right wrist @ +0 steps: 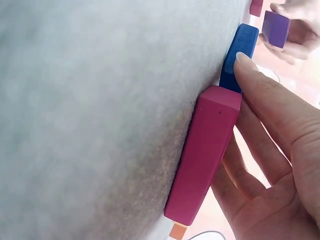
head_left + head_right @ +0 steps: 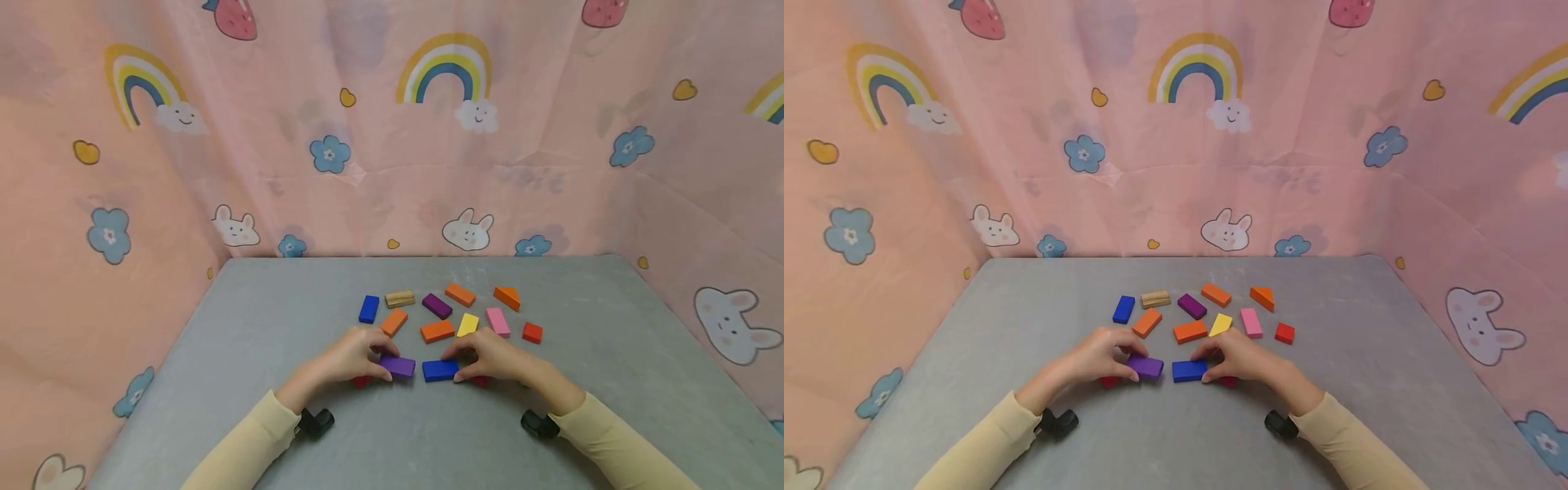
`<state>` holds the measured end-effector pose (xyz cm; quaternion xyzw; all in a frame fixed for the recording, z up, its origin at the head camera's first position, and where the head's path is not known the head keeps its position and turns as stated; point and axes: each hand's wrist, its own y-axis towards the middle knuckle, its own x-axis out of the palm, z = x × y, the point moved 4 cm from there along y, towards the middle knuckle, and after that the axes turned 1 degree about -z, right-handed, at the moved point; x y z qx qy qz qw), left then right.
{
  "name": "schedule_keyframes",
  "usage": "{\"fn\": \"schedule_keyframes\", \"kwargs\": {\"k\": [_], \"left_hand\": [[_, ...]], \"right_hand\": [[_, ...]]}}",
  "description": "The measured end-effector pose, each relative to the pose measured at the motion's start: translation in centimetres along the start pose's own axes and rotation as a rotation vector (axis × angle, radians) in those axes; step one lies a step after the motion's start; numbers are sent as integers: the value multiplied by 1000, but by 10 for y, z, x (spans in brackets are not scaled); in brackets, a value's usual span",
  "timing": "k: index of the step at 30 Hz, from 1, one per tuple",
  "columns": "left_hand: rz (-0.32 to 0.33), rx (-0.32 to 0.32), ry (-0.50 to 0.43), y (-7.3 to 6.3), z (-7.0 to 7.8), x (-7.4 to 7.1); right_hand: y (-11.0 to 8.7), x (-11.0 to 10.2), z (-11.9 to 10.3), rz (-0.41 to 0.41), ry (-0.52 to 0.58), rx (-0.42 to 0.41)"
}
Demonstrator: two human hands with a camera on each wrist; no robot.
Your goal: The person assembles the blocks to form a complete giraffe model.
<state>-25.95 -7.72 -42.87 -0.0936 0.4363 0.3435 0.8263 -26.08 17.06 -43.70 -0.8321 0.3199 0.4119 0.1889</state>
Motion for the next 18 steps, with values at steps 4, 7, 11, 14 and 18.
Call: {"fn": "schedule_keyframes", "kwargs": {"k": [4,7,11,14,18], "left_hand": [[16,-21,6,-3,4,2],[15,-37,18,-4,6,4],[15,-50,4,-4,8,7],[25,-53,-11,-4,8,9],[28,-54,-9,-5,7,11]], "right_hand": [[0,-1,1,-2,5,-6],[-1,-1,1,2,2,3],[0,-2,0,4,-5,20],[0,-1,0,-3,-5,27],[1,-1,-1,-6,-1,16]]}}
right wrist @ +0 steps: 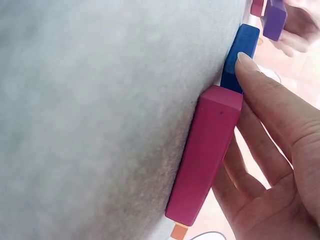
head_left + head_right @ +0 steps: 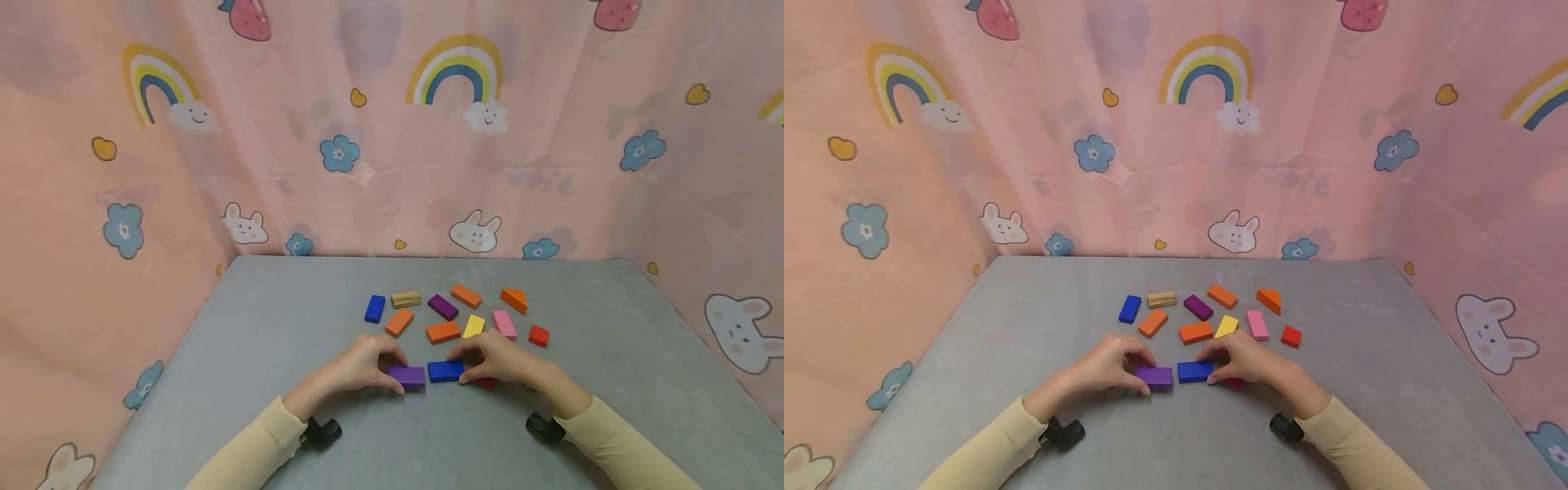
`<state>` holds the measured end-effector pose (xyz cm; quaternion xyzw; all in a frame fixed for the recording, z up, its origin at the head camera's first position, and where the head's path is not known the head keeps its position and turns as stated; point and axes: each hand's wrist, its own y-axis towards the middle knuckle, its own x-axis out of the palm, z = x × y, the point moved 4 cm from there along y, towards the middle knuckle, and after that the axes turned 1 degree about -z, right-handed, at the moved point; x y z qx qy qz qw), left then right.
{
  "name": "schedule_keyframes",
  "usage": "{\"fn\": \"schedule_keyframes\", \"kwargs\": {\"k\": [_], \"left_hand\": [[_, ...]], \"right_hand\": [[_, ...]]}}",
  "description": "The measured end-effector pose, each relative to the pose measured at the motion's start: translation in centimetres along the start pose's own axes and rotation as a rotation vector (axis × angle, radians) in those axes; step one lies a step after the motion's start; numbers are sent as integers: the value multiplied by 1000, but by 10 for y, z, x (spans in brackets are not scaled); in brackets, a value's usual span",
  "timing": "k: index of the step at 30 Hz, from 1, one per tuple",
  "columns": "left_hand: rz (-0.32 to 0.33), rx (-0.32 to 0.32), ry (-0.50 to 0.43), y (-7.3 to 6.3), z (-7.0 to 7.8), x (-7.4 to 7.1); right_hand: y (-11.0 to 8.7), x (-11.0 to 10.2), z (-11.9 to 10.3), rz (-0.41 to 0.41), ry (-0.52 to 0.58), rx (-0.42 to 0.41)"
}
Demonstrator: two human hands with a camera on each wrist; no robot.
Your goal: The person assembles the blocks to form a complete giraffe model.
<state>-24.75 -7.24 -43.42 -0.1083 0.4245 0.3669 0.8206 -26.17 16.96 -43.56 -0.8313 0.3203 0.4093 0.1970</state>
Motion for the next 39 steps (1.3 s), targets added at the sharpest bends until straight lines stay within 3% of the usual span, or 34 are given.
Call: {"fn": "schedule_keyframes", "kwargs": {"k": [13,28,39], "left_hand": [[-45,-5,-19,3,-2,8],[-68,26,25,2,-1,10],[-91,12,26,4,0,11]], "right_hand": [[0,2,3,0,6,-5],[2,1,3,-6,25,-9],[1,0,3,-5,26,-9]]}}
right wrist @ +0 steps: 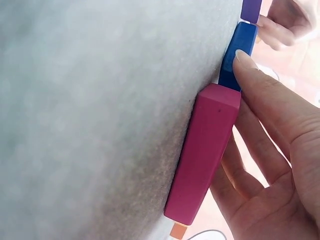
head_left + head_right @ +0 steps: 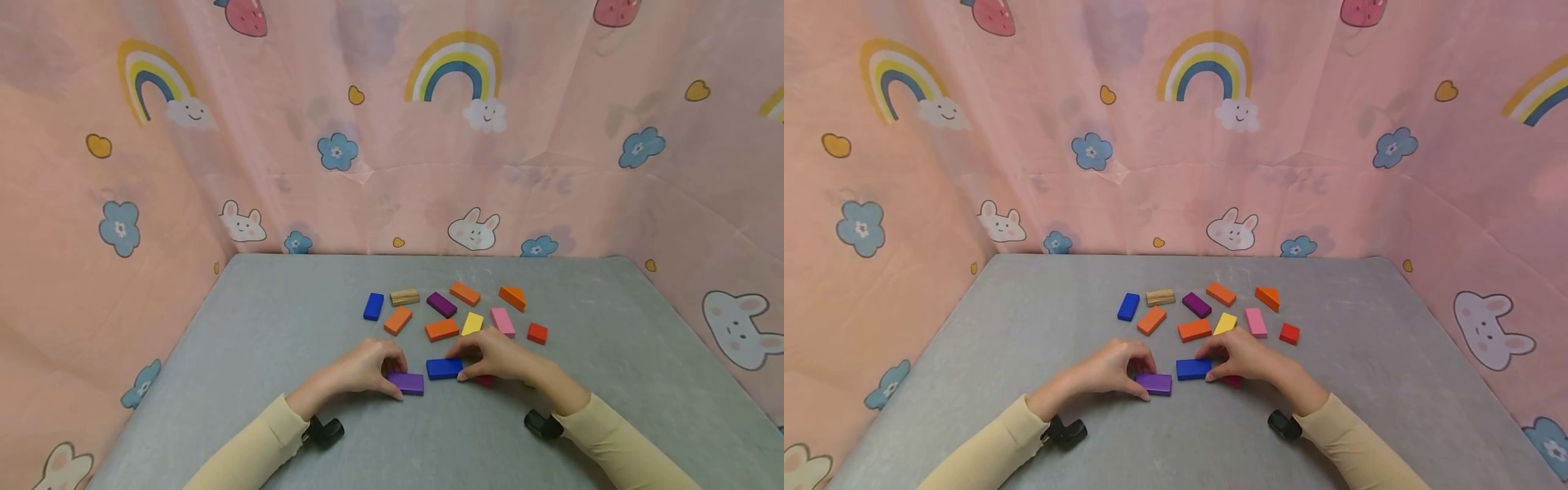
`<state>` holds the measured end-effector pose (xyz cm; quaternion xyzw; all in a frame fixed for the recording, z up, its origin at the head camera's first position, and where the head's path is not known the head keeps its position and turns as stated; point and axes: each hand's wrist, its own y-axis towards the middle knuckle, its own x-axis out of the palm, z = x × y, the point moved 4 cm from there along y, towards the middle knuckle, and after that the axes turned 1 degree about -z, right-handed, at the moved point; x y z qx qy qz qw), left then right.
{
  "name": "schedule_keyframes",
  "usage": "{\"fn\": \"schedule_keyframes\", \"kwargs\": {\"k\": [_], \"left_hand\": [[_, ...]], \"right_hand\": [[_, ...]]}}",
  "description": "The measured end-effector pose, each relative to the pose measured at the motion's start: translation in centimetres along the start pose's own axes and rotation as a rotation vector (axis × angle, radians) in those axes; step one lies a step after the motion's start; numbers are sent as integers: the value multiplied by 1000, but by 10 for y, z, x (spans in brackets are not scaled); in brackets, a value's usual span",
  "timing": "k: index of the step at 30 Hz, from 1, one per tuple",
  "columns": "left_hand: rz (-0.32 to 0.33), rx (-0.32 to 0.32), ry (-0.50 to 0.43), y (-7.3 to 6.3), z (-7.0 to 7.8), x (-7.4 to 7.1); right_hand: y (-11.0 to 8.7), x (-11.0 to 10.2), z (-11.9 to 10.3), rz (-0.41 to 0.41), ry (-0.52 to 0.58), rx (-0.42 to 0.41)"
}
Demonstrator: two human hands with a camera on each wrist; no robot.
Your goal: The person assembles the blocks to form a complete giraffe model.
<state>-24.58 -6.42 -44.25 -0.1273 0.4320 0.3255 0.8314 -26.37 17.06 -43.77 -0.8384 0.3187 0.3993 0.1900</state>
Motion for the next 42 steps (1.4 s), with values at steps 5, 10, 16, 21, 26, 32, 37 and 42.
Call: {"fn": "schedule_keyframes", "kwargs": {"k": [5,10,16,21,26,32,37,42], "left_hand": [[-7,8,-9,0,0,-1],[55,9,-23,-7,0,-13],[79,167,165,-27,10,-24],[-10,277,146,-35,17,-18],[-99,267,93,-38,17,-11],[-125,242,91,-36,15,-8],[-134,241,94,-35,15,-8],[-147,225,79,-36,14,-8]], "right_hand": [[0,-1,0,-5,-1,7],[0,-1,0,-6,-4,16],[-1,1,0,-4,-1,5],[-2,-1,-1,7,-9,19],[-1,0,-1,0,-11,31],[0,0,-1,-3,-4,18],[0,-1,-2,-8,-5,23],[0,-2,-4,-10,-14,23]]}}
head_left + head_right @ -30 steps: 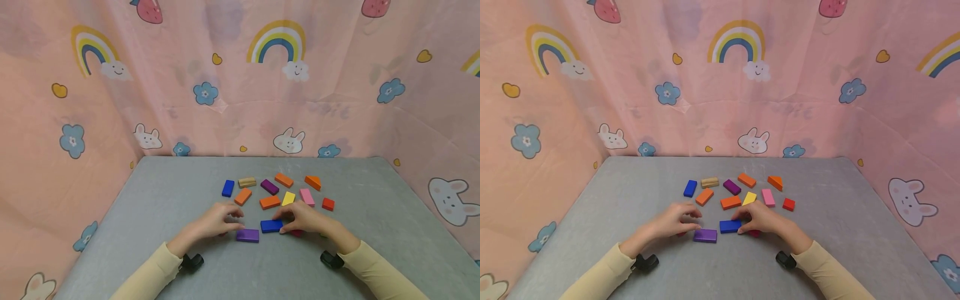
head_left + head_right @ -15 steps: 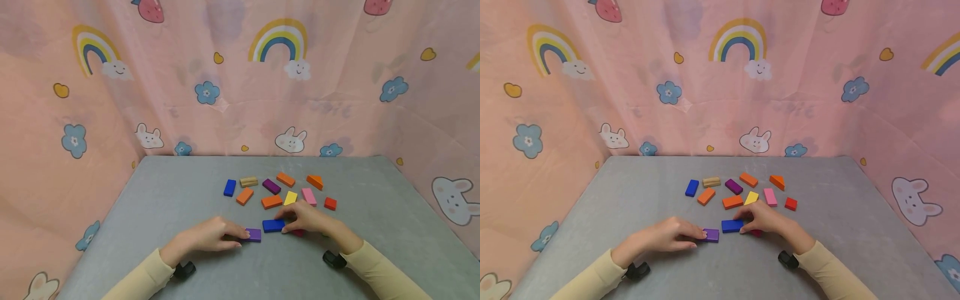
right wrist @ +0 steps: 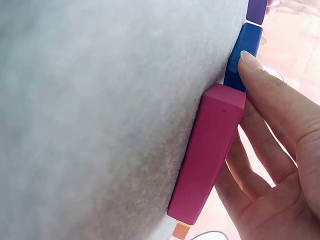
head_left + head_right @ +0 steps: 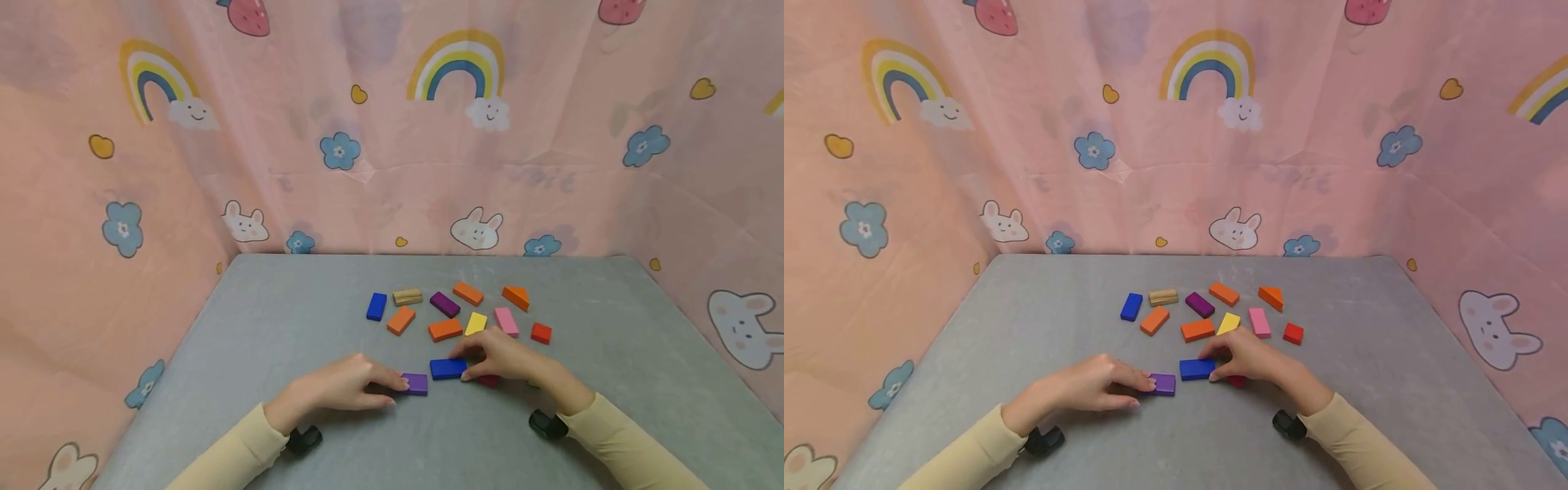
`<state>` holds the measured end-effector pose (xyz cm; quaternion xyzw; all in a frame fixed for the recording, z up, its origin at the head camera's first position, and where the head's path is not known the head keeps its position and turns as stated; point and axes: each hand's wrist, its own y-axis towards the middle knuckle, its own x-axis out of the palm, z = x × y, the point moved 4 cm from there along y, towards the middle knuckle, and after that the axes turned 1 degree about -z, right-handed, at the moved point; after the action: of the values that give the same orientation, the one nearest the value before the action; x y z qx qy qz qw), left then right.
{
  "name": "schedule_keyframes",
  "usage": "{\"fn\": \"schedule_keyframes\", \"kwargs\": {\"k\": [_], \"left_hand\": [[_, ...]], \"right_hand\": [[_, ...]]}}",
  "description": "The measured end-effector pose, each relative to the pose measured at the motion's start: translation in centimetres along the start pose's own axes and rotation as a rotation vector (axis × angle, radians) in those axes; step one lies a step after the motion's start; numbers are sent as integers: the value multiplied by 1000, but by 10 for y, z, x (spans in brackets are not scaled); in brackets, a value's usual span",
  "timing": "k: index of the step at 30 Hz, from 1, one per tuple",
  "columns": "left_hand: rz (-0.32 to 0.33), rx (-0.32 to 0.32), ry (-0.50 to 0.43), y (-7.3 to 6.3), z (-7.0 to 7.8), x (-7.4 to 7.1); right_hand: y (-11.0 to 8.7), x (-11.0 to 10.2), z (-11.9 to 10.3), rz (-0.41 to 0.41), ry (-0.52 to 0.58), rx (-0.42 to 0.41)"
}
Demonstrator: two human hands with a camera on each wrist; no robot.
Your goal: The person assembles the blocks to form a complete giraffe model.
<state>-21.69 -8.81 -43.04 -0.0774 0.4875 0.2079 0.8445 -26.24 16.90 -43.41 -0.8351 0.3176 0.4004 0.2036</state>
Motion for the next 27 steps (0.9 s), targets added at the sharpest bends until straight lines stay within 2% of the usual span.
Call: {"fn": "schedule_keyframes", "kwargs": {"k": [6,11,16,23,27], "left_hand": [[-13,-6,-5,0,0,0],[-26,-2,12,0,1,0],[-27,18,34,0,3,-1],[-23,31,54,0,6,-2],[-25,31,55,-1,7,-2]], "right_hand": [[1,-1,-3,8,-48,-3],[6,-1,-12,67,-119,-28],[17,-1,-23,124,-137,-52],[33,4,-30,81,-89,-53],[40,7,-34,65,-107,-68]]}}
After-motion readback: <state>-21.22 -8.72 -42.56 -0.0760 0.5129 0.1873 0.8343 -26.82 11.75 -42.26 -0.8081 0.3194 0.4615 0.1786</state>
